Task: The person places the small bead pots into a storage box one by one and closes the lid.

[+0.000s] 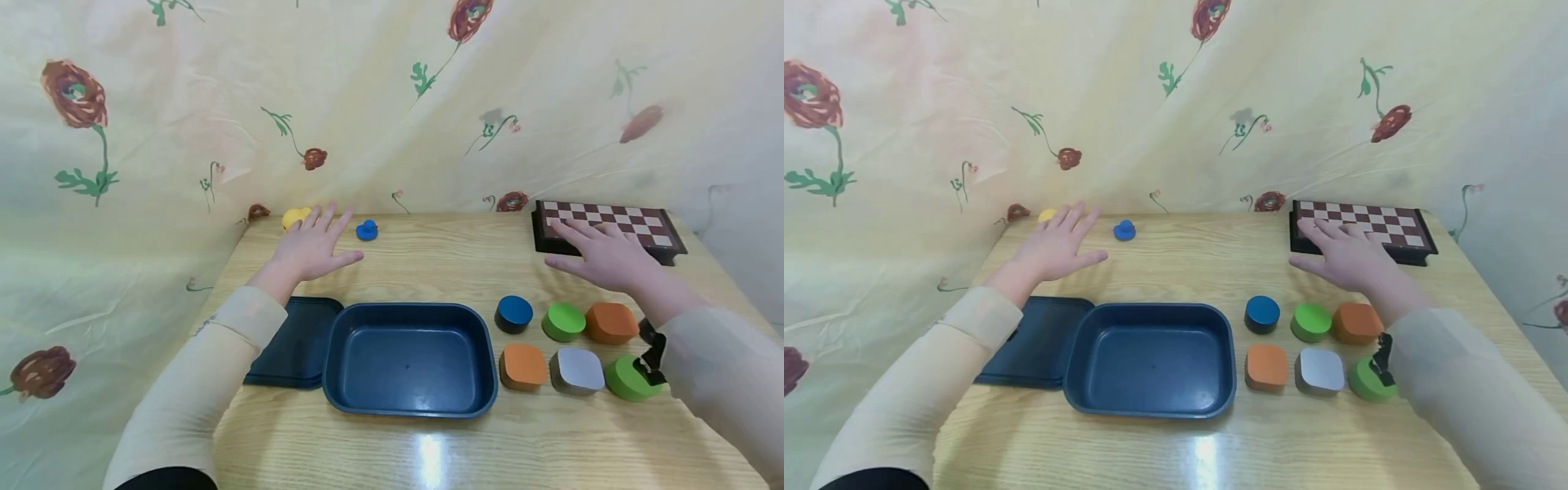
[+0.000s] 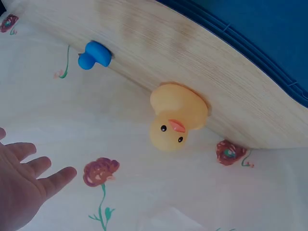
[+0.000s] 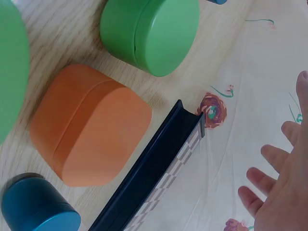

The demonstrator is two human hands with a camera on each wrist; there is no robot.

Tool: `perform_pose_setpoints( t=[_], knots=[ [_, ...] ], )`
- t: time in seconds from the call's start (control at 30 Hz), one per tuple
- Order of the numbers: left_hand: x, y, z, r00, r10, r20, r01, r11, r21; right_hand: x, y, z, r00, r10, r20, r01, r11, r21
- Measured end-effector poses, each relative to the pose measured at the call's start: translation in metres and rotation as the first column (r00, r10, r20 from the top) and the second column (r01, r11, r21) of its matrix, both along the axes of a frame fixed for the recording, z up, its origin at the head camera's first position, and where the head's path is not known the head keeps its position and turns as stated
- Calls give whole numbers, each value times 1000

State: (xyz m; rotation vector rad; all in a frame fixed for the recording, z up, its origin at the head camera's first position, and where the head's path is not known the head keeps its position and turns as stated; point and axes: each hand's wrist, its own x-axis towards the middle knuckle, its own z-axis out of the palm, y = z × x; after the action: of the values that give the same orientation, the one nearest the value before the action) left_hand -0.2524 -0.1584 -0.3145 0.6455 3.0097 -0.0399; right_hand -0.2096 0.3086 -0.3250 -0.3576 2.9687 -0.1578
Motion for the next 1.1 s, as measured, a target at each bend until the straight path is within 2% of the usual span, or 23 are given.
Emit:
perform_pose_setpoints(
  t=[0.1,0.27,0.4,0.63,0.83,1.1],
  knots=[
    [6,0,1,1000,-26,-4,26,1000,4,1,0,0,1000,3,-3,-3,1000,2],
    [13,-3,-1,998,-57,17,56,998,25,3,-4,0,998,49,-36,-50,998,-28],
    [17,-7,-7,994,-104,28,103,994,44,7,-7,-5,995,90,-48,-94,991,-91],
    [25,-11,-22,976,-213,42,209,974,83,15,-9,-13,993,119,16,-113,968,-223],
    [33,-9,-32,968,-246,53,241,966,97,21,-10,-17,990,127,66,-104,953,-284],
    [51,-8,-40,957,-266,114,251,959,130,28,-11,-26,984,178,22,-155,906,-394]
  ],
)
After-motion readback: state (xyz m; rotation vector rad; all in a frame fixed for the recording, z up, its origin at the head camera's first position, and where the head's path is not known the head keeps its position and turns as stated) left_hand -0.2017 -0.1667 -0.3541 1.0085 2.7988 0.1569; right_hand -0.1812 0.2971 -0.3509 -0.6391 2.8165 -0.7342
